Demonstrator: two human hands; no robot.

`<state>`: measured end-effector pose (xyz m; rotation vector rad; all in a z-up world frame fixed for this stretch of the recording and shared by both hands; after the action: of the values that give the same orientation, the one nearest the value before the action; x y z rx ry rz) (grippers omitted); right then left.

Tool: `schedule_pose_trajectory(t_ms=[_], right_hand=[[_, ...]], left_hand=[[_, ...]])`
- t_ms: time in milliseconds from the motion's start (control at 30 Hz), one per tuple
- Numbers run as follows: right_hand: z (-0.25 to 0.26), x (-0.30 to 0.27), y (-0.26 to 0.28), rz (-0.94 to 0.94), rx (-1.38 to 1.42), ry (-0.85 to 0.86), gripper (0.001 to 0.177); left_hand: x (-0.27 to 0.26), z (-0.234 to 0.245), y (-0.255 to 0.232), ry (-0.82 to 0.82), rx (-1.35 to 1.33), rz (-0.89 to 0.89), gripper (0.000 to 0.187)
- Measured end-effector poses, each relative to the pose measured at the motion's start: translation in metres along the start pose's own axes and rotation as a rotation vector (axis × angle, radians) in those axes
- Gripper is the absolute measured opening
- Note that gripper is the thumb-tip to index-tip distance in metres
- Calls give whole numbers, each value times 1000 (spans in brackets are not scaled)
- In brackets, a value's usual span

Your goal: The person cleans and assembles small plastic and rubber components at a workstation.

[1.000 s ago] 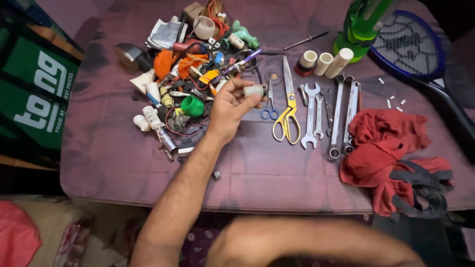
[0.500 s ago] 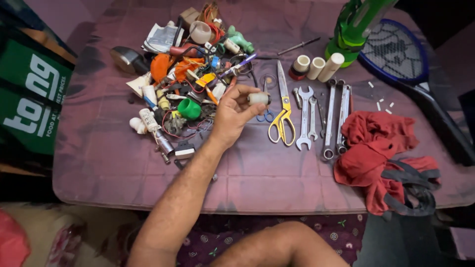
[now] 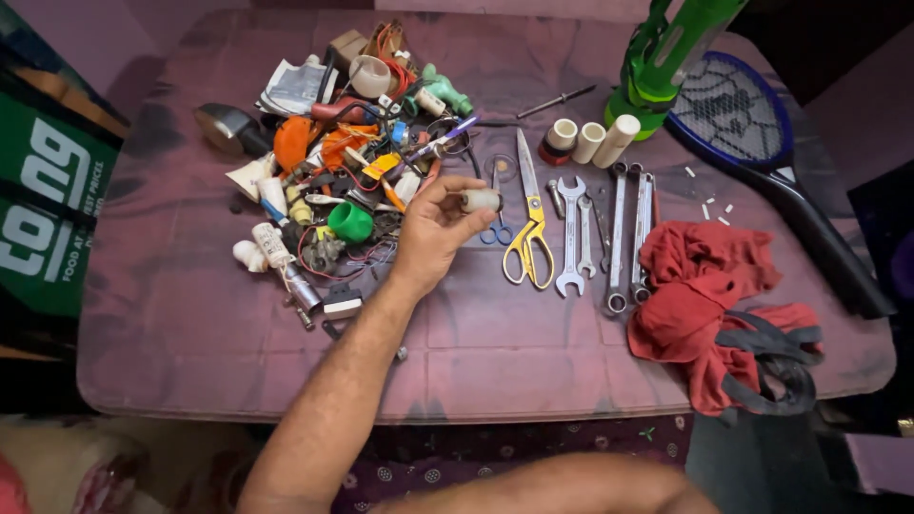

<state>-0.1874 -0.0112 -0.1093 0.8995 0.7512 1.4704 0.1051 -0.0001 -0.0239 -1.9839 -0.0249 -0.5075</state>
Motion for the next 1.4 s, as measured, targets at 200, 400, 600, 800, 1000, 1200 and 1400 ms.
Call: schedule_pose_trajectory(t_ms=[200,400,600,800,1000,1200,1400], right_hand=[[198,-53,77,-100,-10,-416,4],[316,-126,53,-260,-596,-1191,33],[299,-143,-28,-227,99,-1274,32],[302,-140,-13,-278,34,-1210,35],[302,-141,-13,-278,-55,-1218,30],[300,-133,-3,-229,-122,-1143,33],[314,-166,-11,-305,-60,-1308,34]], left_hand=[[-1,7,4,-12,62,-26,36],[-3,-2,2,48,191,-88,37],[-5,-15,-31,20,497,-107,32],[-5,-14,-25,18,592,-68,37],[-5,-12,-13,8,453,49,34],[-7,-6,-5,40,487,10,29],[-5,-17,-20,18,481,34,40]])
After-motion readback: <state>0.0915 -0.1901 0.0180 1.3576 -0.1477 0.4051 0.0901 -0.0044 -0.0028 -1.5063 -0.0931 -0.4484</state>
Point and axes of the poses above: each hand's wrist, its own x-axis towards the middle knuckle, its own z-axis out of the back of the hand, y = z × x, the point moved 7 cm from there along x, towards the middle knuckle, and after that the axes turned 5 degrees about y, right-handed, at the moved point
